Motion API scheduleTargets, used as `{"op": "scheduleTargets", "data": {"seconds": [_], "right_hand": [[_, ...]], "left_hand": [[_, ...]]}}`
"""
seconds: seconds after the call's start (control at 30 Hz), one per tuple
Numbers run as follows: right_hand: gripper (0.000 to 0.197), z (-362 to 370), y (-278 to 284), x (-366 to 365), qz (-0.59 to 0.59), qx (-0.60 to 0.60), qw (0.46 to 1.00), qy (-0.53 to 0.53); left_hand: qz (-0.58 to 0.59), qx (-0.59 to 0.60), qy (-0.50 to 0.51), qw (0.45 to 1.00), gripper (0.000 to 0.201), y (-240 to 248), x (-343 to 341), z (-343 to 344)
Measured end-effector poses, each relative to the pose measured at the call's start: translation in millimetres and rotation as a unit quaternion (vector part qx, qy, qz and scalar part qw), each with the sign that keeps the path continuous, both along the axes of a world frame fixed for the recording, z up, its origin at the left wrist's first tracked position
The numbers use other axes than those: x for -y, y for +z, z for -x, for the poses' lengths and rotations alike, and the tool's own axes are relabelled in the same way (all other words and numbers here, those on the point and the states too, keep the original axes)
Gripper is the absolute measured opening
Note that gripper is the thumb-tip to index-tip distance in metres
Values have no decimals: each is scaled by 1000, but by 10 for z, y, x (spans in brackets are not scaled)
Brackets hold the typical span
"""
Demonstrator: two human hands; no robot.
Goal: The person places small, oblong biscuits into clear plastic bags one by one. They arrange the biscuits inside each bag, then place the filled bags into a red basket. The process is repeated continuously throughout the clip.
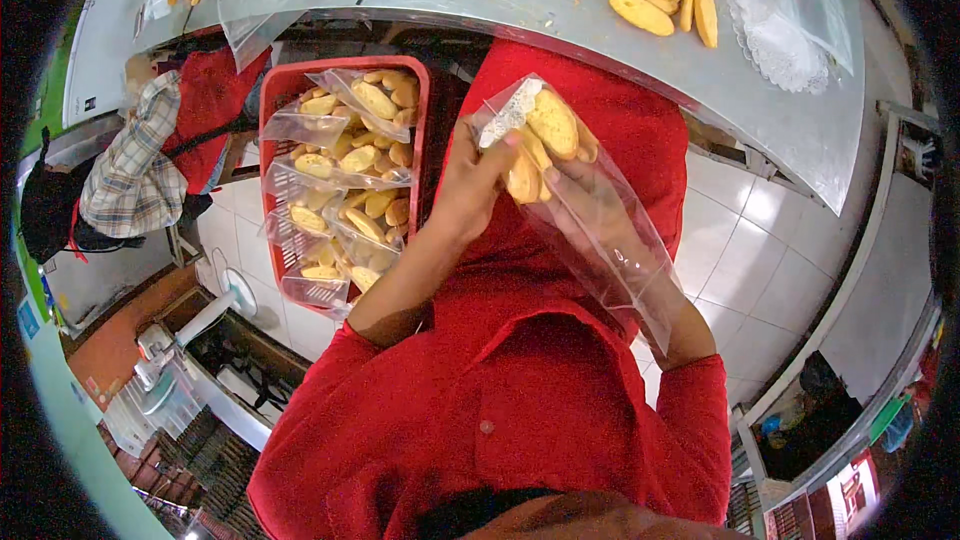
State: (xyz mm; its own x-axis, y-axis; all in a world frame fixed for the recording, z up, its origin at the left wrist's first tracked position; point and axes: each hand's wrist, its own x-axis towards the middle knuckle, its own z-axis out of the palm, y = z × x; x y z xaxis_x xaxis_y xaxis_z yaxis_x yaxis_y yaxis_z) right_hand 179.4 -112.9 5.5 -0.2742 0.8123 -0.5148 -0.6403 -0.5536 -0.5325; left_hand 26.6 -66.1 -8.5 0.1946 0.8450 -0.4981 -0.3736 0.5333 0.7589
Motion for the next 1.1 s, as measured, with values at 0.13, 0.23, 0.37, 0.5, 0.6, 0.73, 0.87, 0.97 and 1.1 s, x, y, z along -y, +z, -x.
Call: {"op": "scheduleTargets", "data": {"seconds": [0.13, 0.23, 0.37, 0.5, 0.6, 0.73, 0.87, 0.97, 1.1], "right_hand": [[38, -38, -119, 63, 12, 87, 994, 67], [39, -37, -82, 88, 1, 135, 988, 77], [46, -35, 152, 15, 0, 83, 996, 33], [47, 1, 32, 89, 61, -14, 996, -55], [50, -80, -136, 124, 27, 3, 1000, -3], [57, -41, -56, 80, 21, -112, 992, -51], [59, -36, -100, 107, -4, -120, 990, -71], [57, -21, 97, 102, 16, -76, 996, -41], [51, -59, 49, 137, 57, -76, 995, -4]], "left_hand": [[4, -98, -82, 992, 43, 23, -129, 164], [-73, -161, -146, 973, 51, 82, -128, 180], [-161, -186, -188, 951, 58, 133, -82, 140], [-129, -128, -178, 967, 57, -109, -11, 222], [-98, -93, -163, 977, 51, -116, 28, 222], [-78, -67, -121, 987, 50, -129, 34, 183], [-14, -9, -107, 994, 50, -40, -7, 166], [54, 11, -84, 995, 48, 90, 16, 121], [28, -33, -78, 996, 45, 61, 16, 96]]}}
